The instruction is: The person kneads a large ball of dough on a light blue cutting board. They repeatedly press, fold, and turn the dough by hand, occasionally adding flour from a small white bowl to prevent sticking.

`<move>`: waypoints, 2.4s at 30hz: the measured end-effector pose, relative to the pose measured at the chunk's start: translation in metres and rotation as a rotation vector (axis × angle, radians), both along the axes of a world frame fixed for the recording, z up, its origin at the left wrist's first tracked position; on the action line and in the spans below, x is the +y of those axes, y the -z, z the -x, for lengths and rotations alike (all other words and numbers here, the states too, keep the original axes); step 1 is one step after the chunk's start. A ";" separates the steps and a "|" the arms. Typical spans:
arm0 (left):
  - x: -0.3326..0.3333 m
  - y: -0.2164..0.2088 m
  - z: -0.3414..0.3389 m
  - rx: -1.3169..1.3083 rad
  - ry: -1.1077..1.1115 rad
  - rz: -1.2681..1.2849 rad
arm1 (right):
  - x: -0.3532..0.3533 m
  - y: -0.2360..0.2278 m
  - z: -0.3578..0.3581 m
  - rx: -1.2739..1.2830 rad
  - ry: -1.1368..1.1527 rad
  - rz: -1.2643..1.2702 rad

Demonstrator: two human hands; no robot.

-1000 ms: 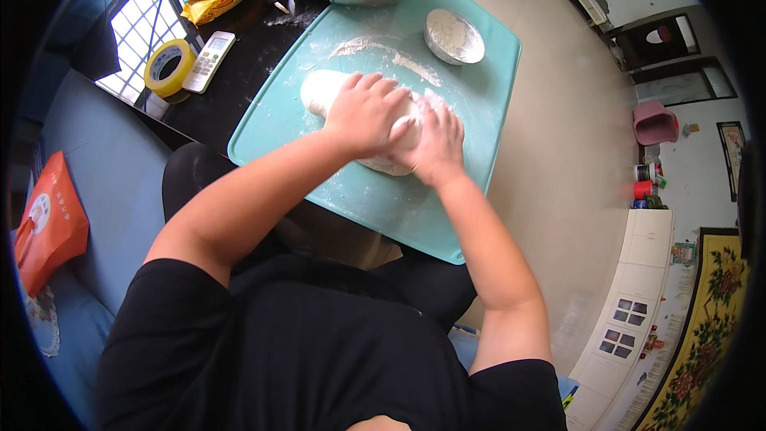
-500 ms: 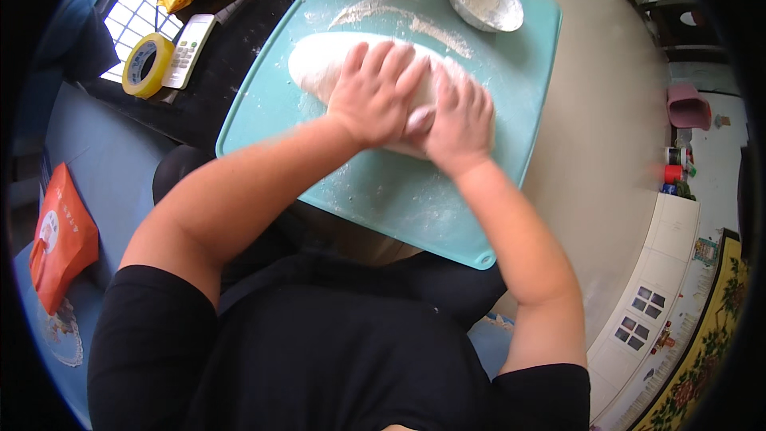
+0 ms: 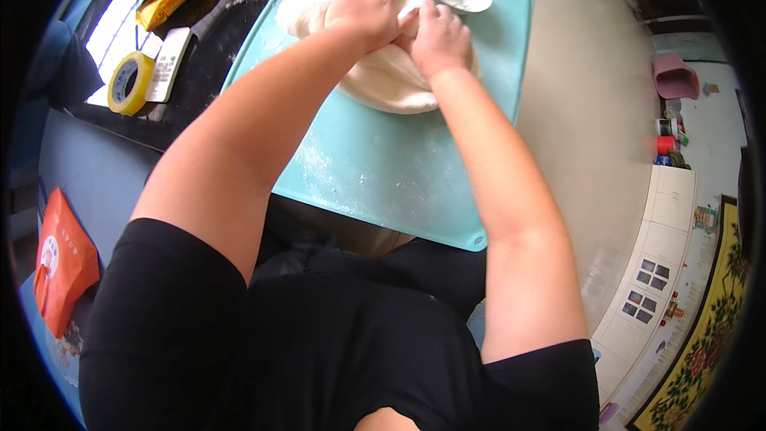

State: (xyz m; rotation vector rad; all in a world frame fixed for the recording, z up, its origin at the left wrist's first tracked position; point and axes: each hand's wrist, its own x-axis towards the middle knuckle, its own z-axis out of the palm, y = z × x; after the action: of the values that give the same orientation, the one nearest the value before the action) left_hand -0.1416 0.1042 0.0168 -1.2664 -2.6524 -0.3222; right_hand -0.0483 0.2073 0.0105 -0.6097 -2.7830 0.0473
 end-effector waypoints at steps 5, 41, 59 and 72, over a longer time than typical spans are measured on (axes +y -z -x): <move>-0.038 -0.042 -0.035 -0.223 0.073 -0.020 | -0.026 -0.032 -0.058 -0.045 -0.095 0.211; -0.177 0.039 -0.127 -0.003 0.457 -0.420 | -0.040 0.071 0.121 -0.049 -1.051 0.867; -0.133 -0.011 -0.107 0.030 0.420 -0.157 | -0.034 -0.030 -0.165 -0.009 -0.338 0.669; -0.058 -0.036 -0.083 -0.166 0.038 -0.853 | -0.012 -0.035 -0.103 -0.161 0.143 0.426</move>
State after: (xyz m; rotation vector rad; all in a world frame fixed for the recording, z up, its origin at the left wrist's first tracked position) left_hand -0.0586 0.0465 0.0531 -1.0036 -2.1542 -1.4174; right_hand 0.0544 0.1951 0.0454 -0.9493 -2.8897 0.5973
